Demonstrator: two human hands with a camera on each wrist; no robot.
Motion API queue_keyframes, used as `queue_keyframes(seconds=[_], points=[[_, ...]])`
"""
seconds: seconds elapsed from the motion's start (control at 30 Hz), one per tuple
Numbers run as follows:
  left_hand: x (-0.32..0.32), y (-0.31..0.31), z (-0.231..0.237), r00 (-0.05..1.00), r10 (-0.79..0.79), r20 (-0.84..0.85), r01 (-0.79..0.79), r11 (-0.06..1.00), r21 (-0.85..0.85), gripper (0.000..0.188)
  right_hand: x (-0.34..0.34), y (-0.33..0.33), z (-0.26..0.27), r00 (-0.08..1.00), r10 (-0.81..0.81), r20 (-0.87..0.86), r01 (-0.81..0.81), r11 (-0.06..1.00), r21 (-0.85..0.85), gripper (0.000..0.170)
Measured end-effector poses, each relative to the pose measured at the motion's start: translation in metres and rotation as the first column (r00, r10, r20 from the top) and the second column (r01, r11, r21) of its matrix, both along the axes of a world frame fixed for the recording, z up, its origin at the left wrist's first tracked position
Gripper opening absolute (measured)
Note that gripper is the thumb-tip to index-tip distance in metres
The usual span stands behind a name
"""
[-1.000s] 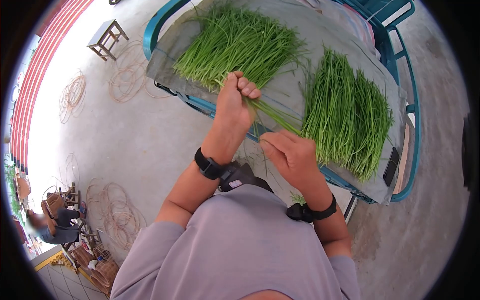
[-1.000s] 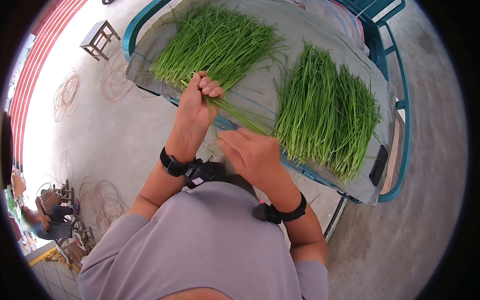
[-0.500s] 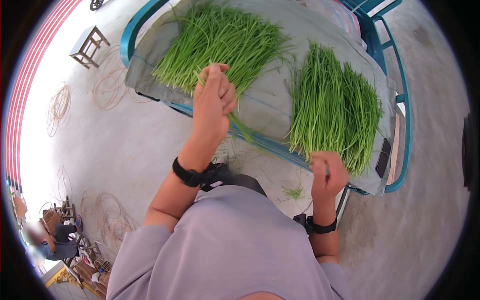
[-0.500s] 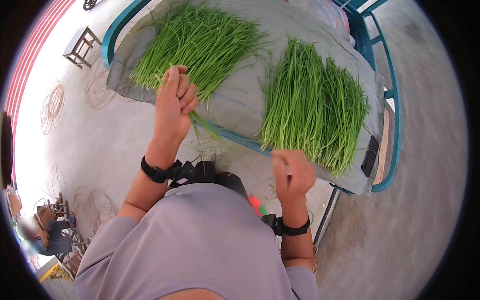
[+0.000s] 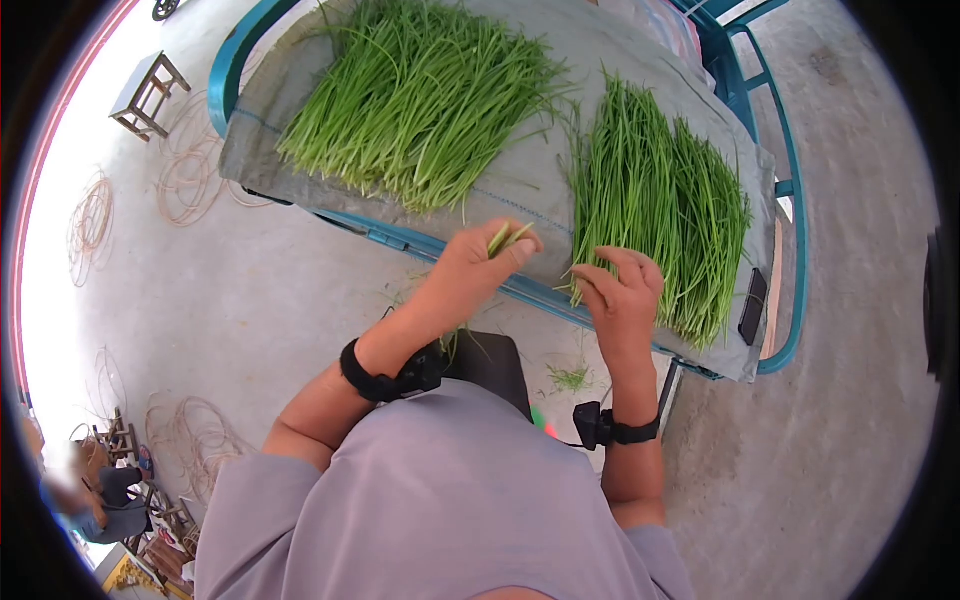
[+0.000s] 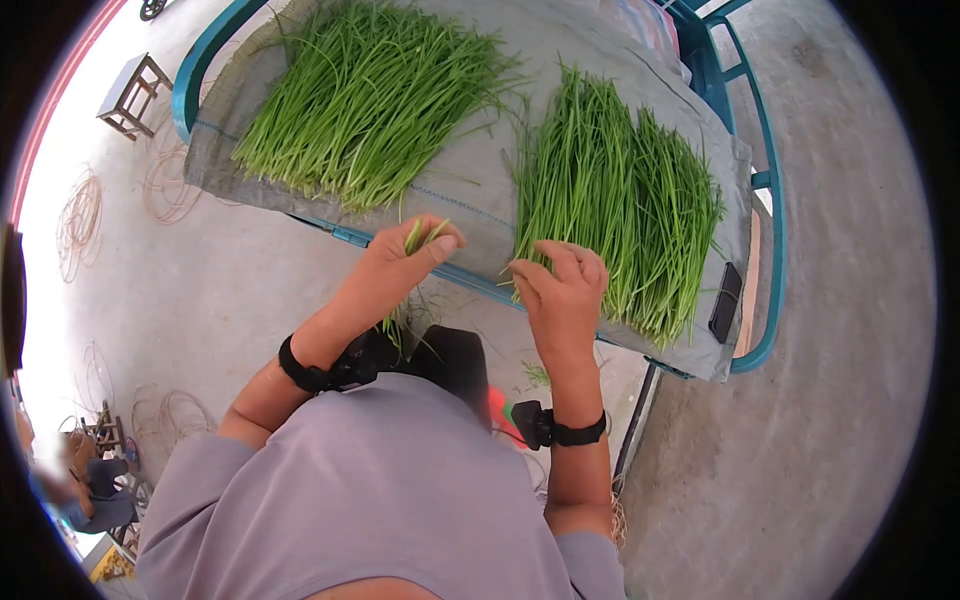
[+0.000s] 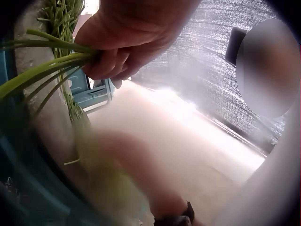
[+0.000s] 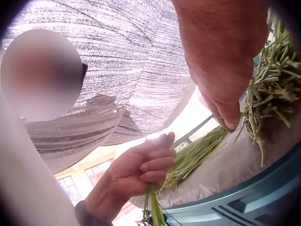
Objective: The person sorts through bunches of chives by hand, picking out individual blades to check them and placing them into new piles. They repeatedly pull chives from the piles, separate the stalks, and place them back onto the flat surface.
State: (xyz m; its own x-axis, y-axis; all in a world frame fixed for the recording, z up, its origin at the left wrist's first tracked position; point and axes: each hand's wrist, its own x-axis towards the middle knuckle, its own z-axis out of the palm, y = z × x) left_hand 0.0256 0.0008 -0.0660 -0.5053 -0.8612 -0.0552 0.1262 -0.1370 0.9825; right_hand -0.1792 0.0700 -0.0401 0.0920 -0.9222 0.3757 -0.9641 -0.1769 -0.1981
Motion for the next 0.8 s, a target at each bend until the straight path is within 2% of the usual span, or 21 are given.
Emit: queue_keyframes(seconds=[0.13,0.23,0.33,0.43,0.53,0.6,0.63,0.67,0.7,0.73,0.77,0.8], points=[[-0.013,0.008,-0.002,0.998,-0.064,-0.011,0.063,0.997,-0.051,0.024,0.004,0.014,0.014,0.967,-0.109,0.229,0.101,0.994,0.047,0.025],[-0.028,0.015,0.009,0.996,-0.065,0.067,0.079,0.969,-0.235,0.027,0.011,0.023,0.022,0.893,-0.131,0.430,0.143,0.990,0.004,0.022],[-0.044,0.019,0.005,0.988,-0.044,0.146,0.113,0.856,-0.505,0.031,0.010,0.026,0.026,0.865,-0.118,0.488,0.159,0.986,-0.043,0.018],[-0.054,0.022,0.008,0.984,-0.041,0.174,0.131,0.827,-0.547,0.032,0.001,0.023,0.024,0.899,0.036,0.436,0.018,0.993,-0.119,0.026],[-0.061,0.020,0.010,0.981,-0.044,0.190,0.147,0.805,-0.574,0.030,-0.001,0.024,0.034,0.757,0.036,0.652,0.027,0.996,-0.086,0.034],[-0.069,0.015,0.010,0.998,-0.019,0.053,0.048,0.776,-0.629,0.025,0.000,0.022,0.035,0.504,-0.023,0.863,-0.047,0.997,0.054,0.036],[-0.072,0.014,0.011,1.000,-0.011,-0.016,-0.002,0.762,-0.647,0.022,0.000,0.021,0.033,0.471,-0.074,0.879,-0.085,0.988,0.129,0.036],[-0.072,0.015,0.014,0.992,-0.068,-0.108,0.014,0.898,-0.439,0.016,0.000,0.021,0.032,0.442,-0.129,0.888,-0.124,0.971,0.203,0.035],[-0.070,0.017,0.027,0.973,-0.097,-0.211,0.052,0.977,-0.206,0.013,-0.001,0.020,0.029,0.526,-0.178,0.832,-0.141,0.946,0.291,0.033],[-0.068,0.018,0.035,0.944,-0.095,-0.316,0.112,0.993,0.036,0.011,-0.002,0.019,0.026,0.606,-0.217,0.765,-0.151,0.913,0.379,0.030],[-0.064,0.015,0.037,0.953,-0.022,-0.302,0.056,0.993,0.104,0.013,-0.015,0.020,0.005,0.770,-0.029,0.637,-0.191,0.943,0.274,0.023],[-0.057,0.010,0.037,0.958,0.052,-0.283,-0.002,0.985,0.172,0.015,-0.017,0.021,0.007,0.745,-0.056,0.665,-0.195,0.935,0.297,0.020]])
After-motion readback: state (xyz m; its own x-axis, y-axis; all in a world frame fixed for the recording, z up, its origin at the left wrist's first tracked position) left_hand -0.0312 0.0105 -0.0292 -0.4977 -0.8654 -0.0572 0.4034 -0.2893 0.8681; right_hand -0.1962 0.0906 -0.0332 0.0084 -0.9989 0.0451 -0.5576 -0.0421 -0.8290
